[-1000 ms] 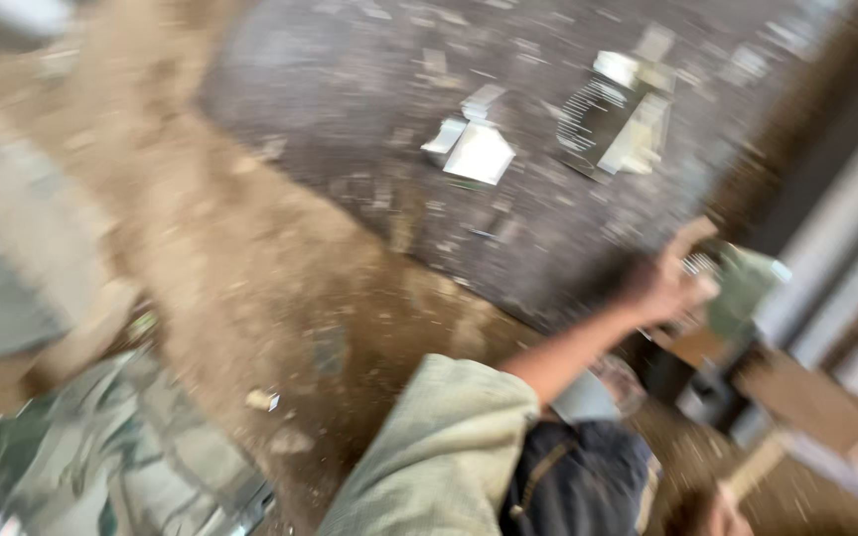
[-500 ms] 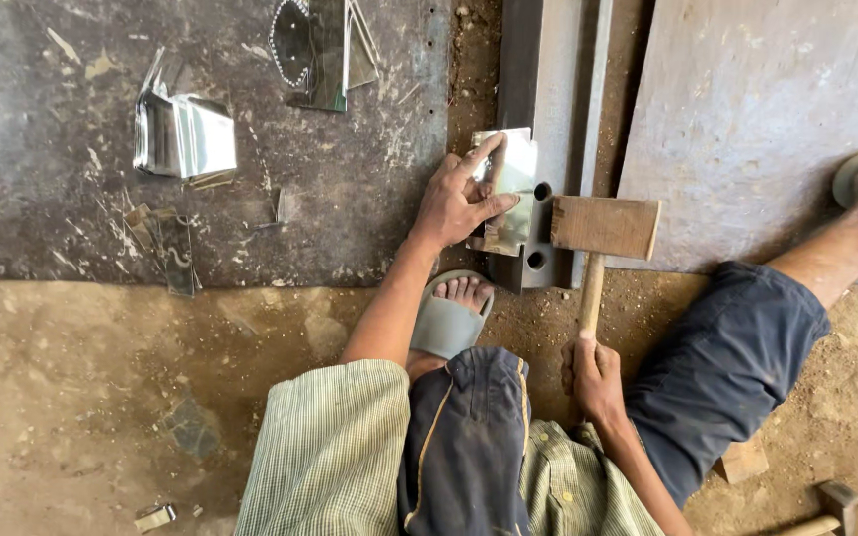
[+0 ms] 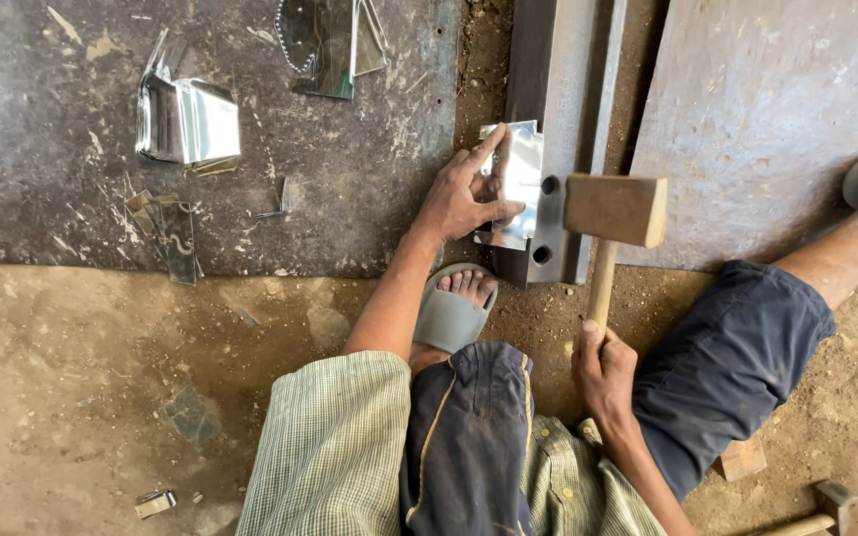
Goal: The person sits on the floor and uses a wooden mallet to repeatedly strike small metal pieces placed on a metal bar. The person adjusts the pieces between strikes and continues hammering them into shape.
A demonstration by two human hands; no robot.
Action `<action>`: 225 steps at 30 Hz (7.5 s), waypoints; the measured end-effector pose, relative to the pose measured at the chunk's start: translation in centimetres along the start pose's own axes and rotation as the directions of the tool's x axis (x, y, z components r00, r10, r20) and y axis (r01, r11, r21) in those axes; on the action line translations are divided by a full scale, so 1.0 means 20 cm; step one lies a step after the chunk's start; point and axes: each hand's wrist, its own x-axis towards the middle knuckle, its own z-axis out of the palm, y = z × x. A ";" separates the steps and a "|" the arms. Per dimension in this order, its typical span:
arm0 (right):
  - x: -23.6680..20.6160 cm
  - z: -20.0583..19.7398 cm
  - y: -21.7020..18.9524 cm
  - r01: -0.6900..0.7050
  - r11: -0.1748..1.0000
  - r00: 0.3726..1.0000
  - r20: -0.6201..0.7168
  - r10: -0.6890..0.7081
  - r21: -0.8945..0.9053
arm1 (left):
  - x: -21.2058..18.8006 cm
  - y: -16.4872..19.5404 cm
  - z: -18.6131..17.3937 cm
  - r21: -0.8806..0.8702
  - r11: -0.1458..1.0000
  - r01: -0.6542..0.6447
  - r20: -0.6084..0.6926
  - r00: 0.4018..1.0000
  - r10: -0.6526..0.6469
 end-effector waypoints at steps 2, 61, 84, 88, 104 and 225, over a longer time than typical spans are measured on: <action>0.01 0.00 -0.05 0.097 0.993 0.995 -0.011 -0.098 -0.061 | 0.00 0.01 0.00 -0.051 0.990 0.133 0.038 0.991 -0.131; 0.00 -0.03 -0.22 0.282 0.941 0.958 0.013 -0.285 -0.184 | 0.03 0.09 -0.04 0.065 0.998 0.005 0.007 1.000 -0.006; -0.17 -0.02 0.07 0.268 0.933 0.963 0.048 -0.264 -0.238 | 0.02 0.06 -0.02 0.022 0.997 0.081 0.034 0.996 -0.081; -0.17 0.00 0.09 0.292 0.936 0.956 -0.056 -0.287 0.195 | 0.03 0.09 -0.03 0.010 1.000 -0.003 -0.008 1.000 0.003; -0.07 -0.03 0.06 0.091 0.945 0.996 -0.009 -0.093 0.314 | 0.03 0.09 -0.05 0.027 0.991 -0.130 -0.059 0.990 0.132; 0.09 -0.09 -0.20 -0.092 0.738 0.996 0.057 0.072 0.669 | 0.04 0.13 -0.06 -0.337 0.926 0.169 0.152 0.981 -0.123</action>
